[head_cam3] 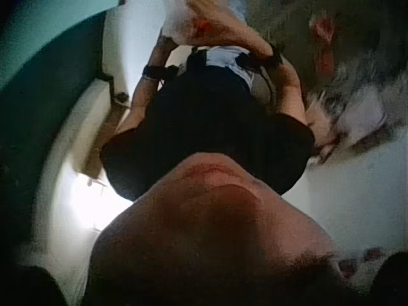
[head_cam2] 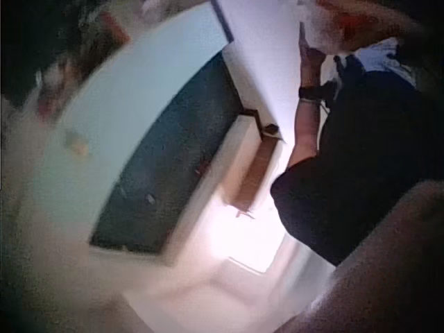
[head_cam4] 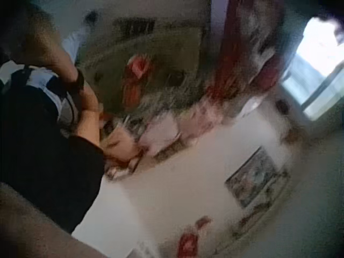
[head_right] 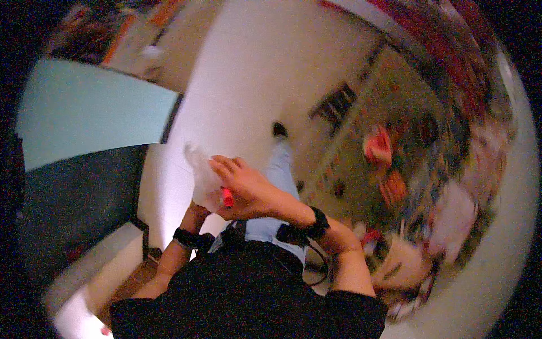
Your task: The person closes a cardboard box, walks across a room, and kemudian sits on the floor to organize notebooks, papers, and small containers onto a shelf.
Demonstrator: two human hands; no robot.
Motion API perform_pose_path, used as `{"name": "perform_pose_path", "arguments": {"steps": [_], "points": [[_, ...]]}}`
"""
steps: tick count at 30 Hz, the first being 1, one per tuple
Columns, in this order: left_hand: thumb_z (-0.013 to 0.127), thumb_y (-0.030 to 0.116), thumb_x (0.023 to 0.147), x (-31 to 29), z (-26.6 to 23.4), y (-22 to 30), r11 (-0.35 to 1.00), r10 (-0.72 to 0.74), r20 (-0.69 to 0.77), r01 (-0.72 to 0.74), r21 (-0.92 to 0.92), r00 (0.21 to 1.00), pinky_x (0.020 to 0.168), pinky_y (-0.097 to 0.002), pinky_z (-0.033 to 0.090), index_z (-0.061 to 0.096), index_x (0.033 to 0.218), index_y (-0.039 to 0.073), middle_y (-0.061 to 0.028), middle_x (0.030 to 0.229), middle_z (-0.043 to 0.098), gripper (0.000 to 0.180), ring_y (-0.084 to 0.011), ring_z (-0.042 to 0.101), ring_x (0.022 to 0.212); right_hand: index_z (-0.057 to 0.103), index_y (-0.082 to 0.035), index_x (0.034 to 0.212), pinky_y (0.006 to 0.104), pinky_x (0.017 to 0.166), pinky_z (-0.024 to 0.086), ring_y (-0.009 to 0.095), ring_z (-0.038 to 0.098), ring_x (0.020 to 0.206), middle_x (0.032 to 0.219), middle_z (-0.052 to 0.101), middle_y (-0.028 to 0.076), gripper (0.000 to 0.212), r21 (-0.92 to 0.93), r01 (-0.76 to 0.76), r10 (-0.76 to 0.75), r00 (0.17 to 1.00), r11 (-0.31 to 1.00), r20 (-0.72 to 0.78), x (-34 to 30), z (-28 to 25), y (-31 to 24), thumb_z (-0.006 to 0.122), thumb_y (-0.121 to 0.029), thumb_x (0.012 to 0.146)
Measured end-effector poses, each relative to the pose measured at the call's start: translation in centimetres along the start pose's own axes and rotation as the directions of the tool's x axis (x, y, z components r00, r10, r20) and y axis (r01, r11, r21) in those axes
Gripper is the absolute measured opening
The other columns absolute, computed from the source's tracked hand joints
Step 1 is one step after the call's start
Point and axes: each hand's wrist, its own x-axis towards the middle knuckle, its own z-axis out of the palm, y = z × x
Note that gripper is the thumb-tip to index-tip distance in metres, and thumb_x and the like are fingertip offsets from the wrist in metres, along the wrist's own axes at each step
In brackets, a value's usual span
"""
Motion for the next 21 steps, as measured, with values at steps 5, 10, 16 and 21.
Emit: {"name": "perform_pose_path", "arguments": {"steps": [5, 10, 16, 21], "points": [[0.047, 0.027, 0.085, -0.2, 7.4, 9.5, 0.907, 0.374, -0.135, -0.392, -0.154, 0.917, 0.092, -0.0344, 0.037, 0.026, 0.129, 0.005, -0.0101, 0.123, 0.041, 0.053, -0.02, 0.042, 0.111, 0.032, -0.005, 0.123, 0.04, 0.087, 0.038, 0.035, 0.04, 0.108, 0.124, 0.036, 0.018, 0.087, -0.051, 0.227, -0.227, 0.974, 0.973, 0.0, 3.1, -11.6, -8.2, 0.076, -0.028, 0.052], [0.05, 0.026, 0.084, 1.9, 11.8, 16.8, 0.725, 0.513, -0.263, -0.577, -0.376, 0.817, 0.092, -0.0321, 0.036, 0.028, 0.127, 0.005, -0.0092, 0.122, 0.041, 0.052, -0.0179, 0.04, 0.111, 0.042, -0.006, 0.115, 0.0428, 0.082, 0.041, 0.037, 0.045, 0.099, 0.121, 0.04, 0.021, 0.069, -0.249, 0.603, -0.61, 0.79, 0.758, 0.055, 7.4, -19.5, -13.1, 0.074, -0.026, 0.057], [0.048, 0.028, 0.085, 11.4, 14.8, 24.6, 0.733, 0.586, -0.101, -0.579, -0.356, 0.804, 0.091, -0.0304, 0.037, 0.032, 0.124, 0.004, -0.008, 0.118, 0.042, 0.048, -0.0165, 0.042, 0.108, 0.046, -0.007, 0.102, 0.041, 0.075, 0.045, 0.038, 0.051, 0.092, 0.114, 0.044, 0.024, 0.044, -0.492, 0.695, -0.729, 0.665, 0.524, 0.162, 9.8, -28.5, -13.1, 0.066, -0.024, 0.067], [0.046, 0.029, 0.085, 23.6, 9.4, 33.2, 0.738, 0.612, -0.03, -0.584, -0.337, 0.79, 0.089, -0.029, 0.037, 0.035, 0.121, 0.004, -0.0071, 0.115, 0.044, 0.045, -0.0153, 0.043, 0.105, 0.048, -0.009, 0.1, 0.0391, 0.071, 0.047, 0.035, 0.053, 0.088, 0.109, 0.048, 0.023, 0.036, -0.462, 0.744, -0.765, 0.615, 0.482, 0.193, 21.2, -35.8, -7.8, 0.064, -0.021, 0.07]]}}
